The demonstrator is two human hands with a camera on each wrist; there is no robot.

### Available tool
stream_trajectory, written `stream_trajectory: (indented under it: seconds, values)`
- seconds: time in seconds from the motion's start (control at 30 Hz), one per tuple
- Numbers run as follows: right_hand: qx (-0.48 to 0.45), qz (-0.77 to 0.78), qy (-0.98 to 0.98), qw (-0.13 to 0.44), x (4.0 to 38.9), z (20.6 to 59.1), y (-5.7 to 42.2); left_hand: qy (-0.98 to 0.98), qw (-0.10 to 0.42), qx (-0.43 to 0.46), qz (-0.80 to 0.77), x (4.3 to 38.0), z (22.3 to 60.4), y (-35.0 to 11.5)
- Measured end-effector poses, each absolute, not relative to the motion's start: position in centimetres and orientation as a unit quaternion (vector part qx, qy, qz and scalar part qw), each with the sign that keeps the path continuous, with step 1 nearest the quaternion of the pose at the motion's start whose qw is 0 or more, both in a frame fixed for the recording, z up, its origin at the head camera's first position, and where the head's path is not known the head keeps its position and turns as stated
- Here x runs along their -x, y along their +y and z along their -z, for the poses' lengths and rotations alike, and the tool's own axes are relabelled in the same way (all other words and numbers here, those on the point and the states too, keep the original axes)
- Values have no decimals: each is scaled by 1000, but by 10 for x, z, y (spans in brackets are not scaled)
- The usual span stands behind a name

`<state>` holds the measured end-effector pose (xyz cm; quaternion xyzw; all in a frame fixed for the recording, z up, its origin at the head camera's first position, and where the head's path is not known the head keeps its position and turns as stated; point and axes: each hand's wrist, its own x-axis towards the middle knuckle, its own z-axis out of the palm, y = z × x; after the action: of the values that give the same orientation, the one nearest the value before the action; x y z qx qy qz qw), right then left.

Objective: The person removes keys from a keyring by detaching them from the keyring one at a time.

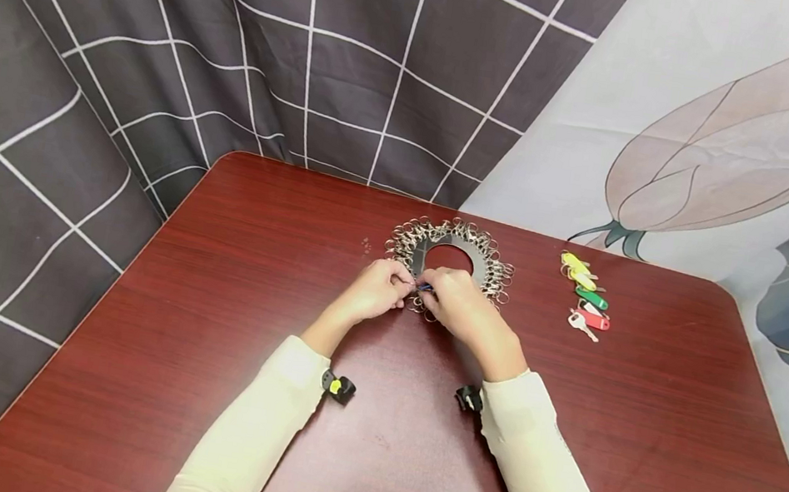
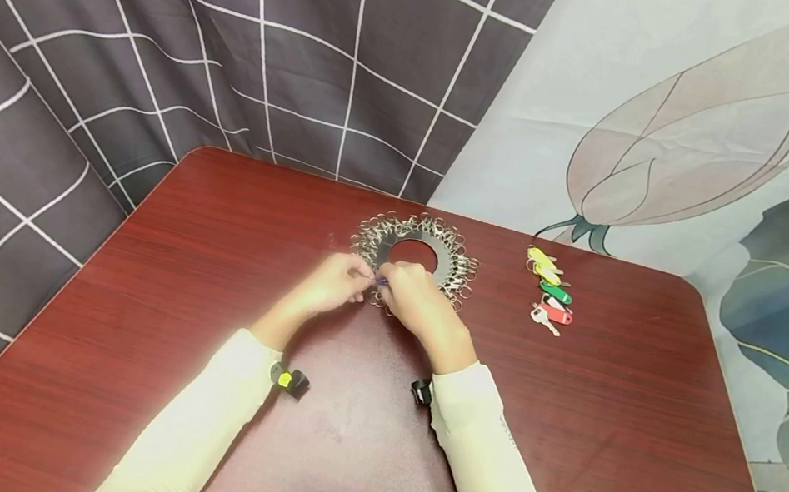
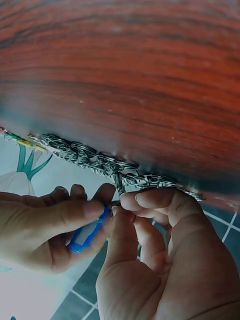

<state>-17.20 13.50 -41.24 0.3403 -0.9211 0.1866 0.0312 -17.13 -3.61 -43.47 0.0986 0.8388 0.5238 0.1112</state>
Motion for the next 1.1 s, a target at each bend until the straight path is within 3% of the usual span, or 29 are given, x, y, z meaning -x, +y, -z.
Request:
stream_trajectory:
  seconds: [0.23, 0.57, 1.1]
  values:
    - [-354, -190, -915, 35, 176, 413, 140, 851, 83, -83, -511, 173, 433, -35]
    - [-357, -217, -906, 63, 179, 417, 140, 867, 3, -107, -486, 174, 433, -37]
    - [-313, -269, -908, 73, 181, 419, 145, 892, -19, -168, -419, 184, 433, -33]
